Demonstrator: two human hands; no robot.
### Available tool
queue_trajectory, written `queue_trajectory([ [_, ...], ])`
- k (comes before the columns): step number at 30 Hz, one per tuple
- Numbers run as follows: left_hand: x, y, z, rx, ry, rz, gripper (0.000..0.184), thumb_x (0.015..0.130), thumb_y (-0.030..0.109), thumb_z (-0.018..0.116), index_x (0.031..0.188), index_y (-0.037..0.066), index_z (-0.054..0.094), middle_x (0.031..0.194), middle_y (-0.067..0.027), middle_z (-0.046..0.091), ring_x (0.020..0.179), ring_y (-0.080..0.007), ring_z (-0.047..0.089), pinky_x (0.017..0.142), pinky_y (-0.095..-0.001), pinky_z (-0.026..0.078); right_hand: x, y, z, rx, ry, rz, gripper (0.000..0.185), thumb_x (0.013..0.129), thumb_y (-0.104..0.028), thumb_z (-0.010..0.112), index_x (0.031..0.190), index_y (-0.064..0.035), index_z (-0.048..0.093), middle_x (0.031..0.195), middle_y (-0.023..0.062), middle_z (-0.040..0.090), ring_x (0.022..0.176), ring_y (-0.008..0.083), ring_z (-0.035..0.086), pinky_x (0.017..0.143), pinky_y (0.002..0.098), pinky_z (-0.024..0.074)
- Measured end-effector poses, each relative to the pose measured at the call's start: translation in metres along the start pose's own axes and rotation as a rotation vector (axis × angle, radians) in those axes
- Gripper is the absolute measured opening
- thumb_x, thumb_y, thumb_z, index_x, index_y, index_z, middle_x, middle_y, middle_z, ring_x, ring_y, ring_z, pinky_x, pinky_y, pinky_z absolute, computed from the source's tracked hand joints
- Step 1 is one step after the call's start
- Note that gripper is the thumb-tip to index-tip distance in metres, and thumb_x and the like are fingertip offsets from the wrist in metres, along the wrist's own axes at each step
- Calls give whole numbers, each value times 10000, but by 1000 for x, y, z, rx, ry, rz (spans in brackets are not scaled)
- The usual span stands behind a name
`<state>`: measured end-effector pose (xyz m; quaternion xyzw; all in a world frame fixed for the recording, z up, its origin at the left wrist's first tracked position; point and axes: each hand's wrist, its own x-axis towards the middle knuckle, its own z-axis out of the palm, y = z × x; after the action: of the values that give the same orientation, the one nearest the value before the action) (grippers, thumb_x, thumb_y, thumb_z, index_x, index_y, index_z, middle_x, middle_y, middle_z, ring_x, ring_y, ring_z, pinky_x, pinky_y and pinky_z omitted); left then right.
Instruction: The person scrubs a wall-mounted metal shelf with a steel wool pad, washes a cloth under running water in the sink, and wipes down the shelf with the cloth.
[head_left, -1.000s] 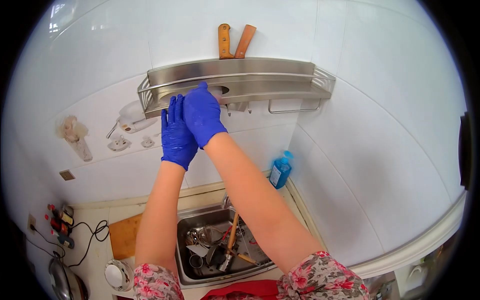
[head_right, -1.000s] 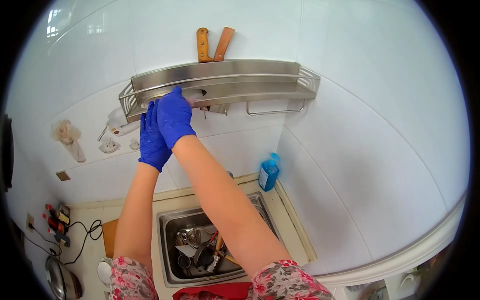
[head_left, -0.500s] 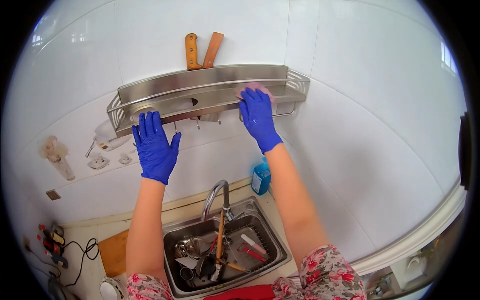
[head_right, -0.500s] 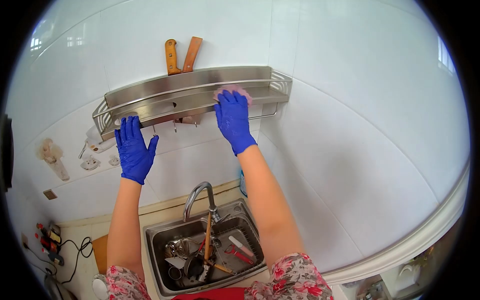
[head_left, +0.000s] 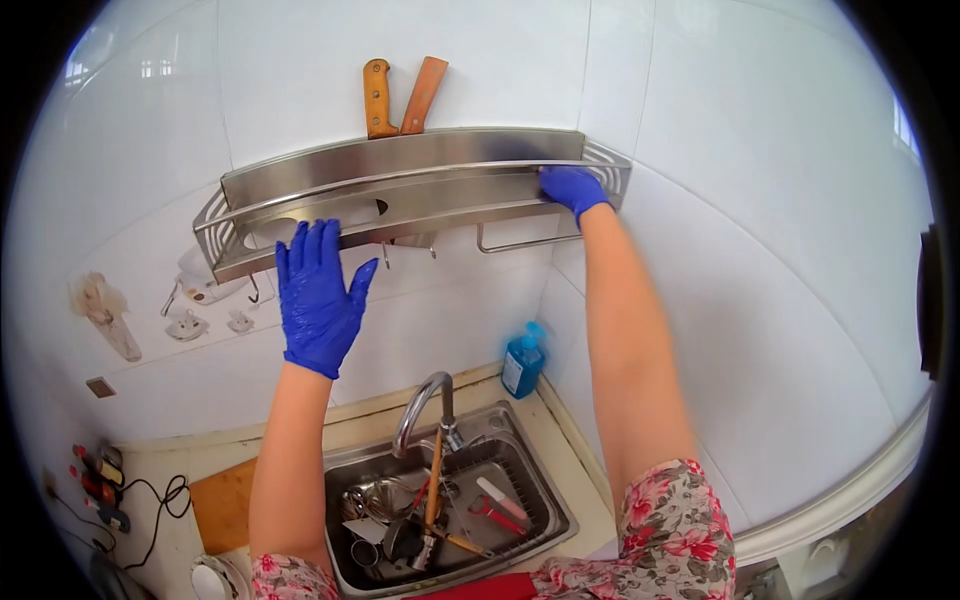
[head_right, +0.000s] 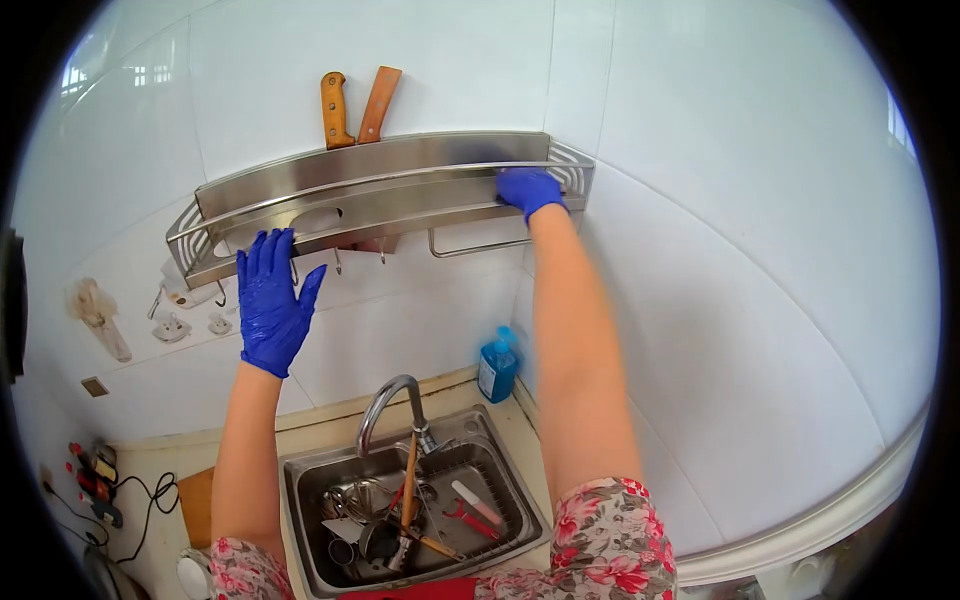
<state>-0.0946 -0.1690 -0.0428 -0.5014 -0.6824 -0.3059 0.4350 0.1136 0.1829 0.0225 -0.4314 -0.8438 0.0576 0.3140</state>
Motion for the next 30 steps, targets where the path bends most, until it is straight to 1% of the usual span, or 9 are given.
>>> queue_trajectory([
  [2, 6, 15, 5, -25, -10, 36, 584, 851, 296, 643, 1319, 21, 427, 1297, -185, 479, 1269, -350, 399, 1102, -489, 240, -14, -29, -3, 54, -95, -90, 527, 897, -503, 494, 1168, -67, 609, 1160, 152, 631, 1080, 285, 588, 935, 363, 425],
  [8, 15, 42, 15, -124, -59, 65, 586, 839, 252, 645, 1335, 37, 418, 1300, -166, 487, 1252, -339, 420, 1100, -480, 261, -31, -52, 1, 291, -151, -307, 513, 872, -521, 494, 1065, -72, 652, 1068, 140, 663, 1013, 331, 603, 891, 392, 447],
  [10, 13, 39, 14, -128, -59, 79, 587, 839, 249, 645, 1336, 36, 416, 1300, -166, 486, 1246, -340, 425, 1097, -480, 265, -14, -22, -6, 224, -131, -92, 532, 872, -526, 521, 1132, -75, 632, 1115, 150, 646, 1035, 289, 601, 906, 373, 435],
  [15, 13, 36, 16, -118, -49, 93, 590, 840, 245, 646, 1336, 28, 412, 1294, -175, 488, 1232, -348, 434, 1095, -482, 269, 12, 15, -7, -171, 6, 72, 426, 882, -428, 508, 1105, -92, 644, 1122, 172, 634, 1047, 341, 595, 896, 407, 454],
  [19, 16, 42, 20, -121, -49, 91, 593, 844, 272, 639, 1330, 21, 412, 1290, -183, 487, 1230, -351, 433, 1096, -485, 261, 1, -24, -5, -326, -90, -88, 317, 846, -315, 513, 986, -90, 687, 1039, 187, 650, 955, 379, 627, 839, 450, 484],
  [21, 17, 49, 22, -132, -55, 102, 594, 844, 281, 637, 1328, 19, 413, 1288, -185, 487, 1229, -351, 433, 1097, -486, 257, -11, -53, 4, -72, -47, -118, 337, 851, -354, 519, 977, -87, 683, 1023, 179, 657, 956, 371, 625, 847, 437, 479],
  [23, 20, 54, 25, -119, -56, 98, 594, 847, 295, 631, 1326, 19, 413, 1280, -189, 489, 1225, -357, 432, 1098, -492, 250, -24, -72, 22, 153, -1, -396, 383, 859, -405, 532, 979, -71, 676, 975, 175, 667, 909, 363, 626, 828, 416, 477],
  [26, 21, 57, 28, -111, -46, 83, 597, 845, 290, 633, 1329, 19, 410, 1275, -188, 491, 1221, -362, 432, 1098, -496, 248, -27, -94, 18, 262, -212, -360, 411, 856, -437, 557, 958, -56, 674, 898, 157, 672, 842, 323, 629, 790, 391, 473],
  [30, 20, 54, 29, -121, -47, 91, 603, 842, 285, 639, 1331, 19, 406, 1275, -191, 489, 1221, -363, 430, 1099, -497, 248, -26, -70, 5, 399, -150, -317, 394, 844, -425, 597, 926, -48, 681, 831, 111, 679, 768, 253, 625, 738, 372, 468],
])
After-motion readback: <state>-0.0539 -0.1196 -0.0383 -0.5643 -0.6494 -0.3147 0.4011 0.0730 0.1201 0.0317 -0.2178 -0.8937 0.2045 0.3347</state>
